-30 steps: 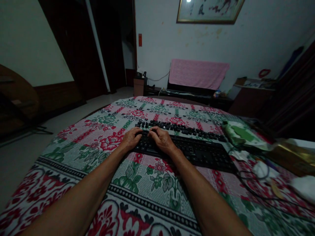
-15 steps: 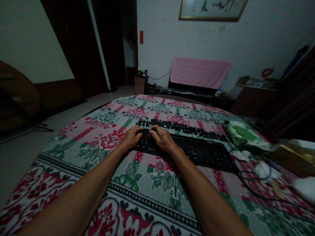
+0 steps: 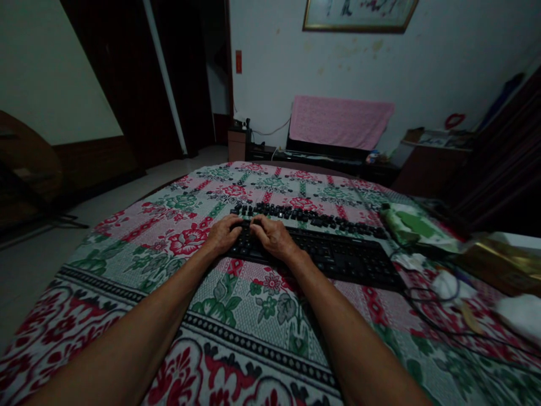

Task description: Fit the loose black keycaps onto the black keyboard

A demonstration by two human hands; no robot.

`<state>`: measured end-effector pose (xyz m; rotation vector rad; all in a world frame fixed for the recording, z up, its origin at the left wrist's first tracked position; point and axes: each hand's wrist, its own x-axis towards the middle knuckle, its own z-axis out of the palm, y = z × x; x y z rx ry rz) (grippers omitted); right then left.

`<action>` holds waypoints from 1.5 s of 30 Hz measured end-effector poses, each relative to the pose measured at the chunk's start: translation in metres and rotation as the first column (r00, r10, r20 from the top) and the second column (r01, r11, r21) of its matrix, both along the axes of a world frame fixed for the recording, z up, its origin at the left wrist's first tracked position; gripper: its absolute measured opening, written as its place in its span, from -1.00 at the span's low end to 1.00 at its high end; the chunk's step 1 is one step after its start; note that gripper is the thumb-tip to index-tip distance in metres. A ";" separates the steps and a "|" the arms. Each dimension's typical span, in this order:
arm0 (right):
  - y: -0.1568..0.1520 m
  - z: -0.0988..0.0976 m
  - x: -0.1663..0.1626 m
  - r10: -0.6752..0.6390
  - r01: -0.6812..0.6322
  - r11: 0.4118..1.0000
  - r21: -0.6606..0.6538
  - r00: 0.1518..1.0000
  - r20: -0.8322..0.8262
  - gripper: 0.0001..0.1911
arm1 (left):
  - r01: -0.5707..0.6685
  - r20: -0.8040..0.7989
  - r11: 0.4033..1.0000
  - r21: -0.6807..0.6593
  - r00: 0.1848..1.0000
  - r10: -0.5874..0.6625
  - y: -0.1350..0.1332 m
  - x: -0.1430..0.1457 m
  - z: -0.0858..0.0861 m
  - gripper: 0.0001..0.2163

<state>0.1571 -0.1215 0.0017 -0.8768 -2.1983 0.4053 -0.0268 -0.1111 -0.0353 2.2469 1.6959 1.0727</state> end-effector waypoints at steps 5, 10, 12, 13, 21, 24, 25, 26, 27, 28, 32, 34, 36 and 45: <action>0.004 -0.005 -0.002 -0.055 0.046 0.996 -0.074 0.991 -0.122 -0.77 | -0.006 -0.003 1.000 -0.016 1.000 0.006 0.000 0.000 0.001 -0.71; 0.003 -0.007 -0.006 -0.097 0.091 0.995 -0.045 0.980 -0.173 -0.75 | -0.012 -0.008 1.000 -0.023 1.000 0.012 0.000 0.001 0.001 -0.71; 0.001 -0.008 -0.007 -0.102 0.097 0.995 -0.035 0.977 -0.186 -0.76 | -0.016 -0.012 1.000 -0.019 1.000 0.016 -0.001 0.001 0.002 -0.71; 0.000 -0.008 -0.007 -0.108 0.104 0.994 -0.031 0.975 -0.192 -0.76 | -0.012 -0.015 1.000 -0.018 1.000 0.012 -0.001 0.001 0.002 -0.71; 0.006 0.011 -0.001 -0.179 0.134 0.982 -0.130 0.873 -0.454 -0.74 | -0.035 -0.011 0.999 -0.031 0.999 0.035 -0.004 0.002 0.004 -0.70; 0.008 0.012 0.003 -0.187 0.136 0.980 -0.147 0.886 -0.423 -0.72 | -0.052 -0.026 0.998 -0.019 0.998 0.052 -0.004 0.002 0.004 -0.70; 0.008 0.010 0.004 -0.189 0.136 0.979 -0.155 0.893 -0.408 -0.72 | -0.066 -0.032 0.998 -0.001 0.997 0.066 -0.004 0.002 0.006 -0.71; 0.008 0.009 0.005 -0.191 0.135 0.977 -0.164 0.896 -0.402 -0.71 | -0.079 -0.038 0.997 0.024 0.996 0.080 -0.005 0.003 0.008 -0.71; 0.008 0.007 0.005 -0.194 0.134 0.976 -0.172 0.893 -0.405 -0.72 | -0.083 -0.040 0.995 0.051 0.996 0.085 -0.005 0.005 0.011 -0.70; 0.007 0.005 0.006 -0.198 0.133 0.975 -0.180 0.889 -0.413 -0.72 | -0.073 -0.038 0.995 0.073 0.996 0.076 -0.007 0.007 0.015 -0.68; 0.007 0.004 0.005 -0.209 0.136 0.971 -0.196 0.879 -0.429 -0.73 | 0.177 0.010 0.984 0.018 0.984 -0.177 -0.014 0.021 0.031 -0.66; 0.007 0.003 0.004 -0.204 0.119 0.970 -0.212 0.873 -0.443 -0.73 | 0.269 0.061 0.962 -0.038 0.962 -0.266 -0.018 0.027 0.033 -0.71; 0.007 0.002 0.004 -0.200 0.093 0.966 -0.240 0.859 -0.471 -0.72 | 0.300 0.122 0.952 -0.057 0.949 -0.291 -0.020 0.030 0.033 -0.75; 0.002 -0.002 0.002 -0.194 0.096 0.967 -0.235 0.878 -0.438 -0.74 | 0.225 -0.107 0.974 0.003 0.969 -0.223 -0.017 0.031 0.023 -0.79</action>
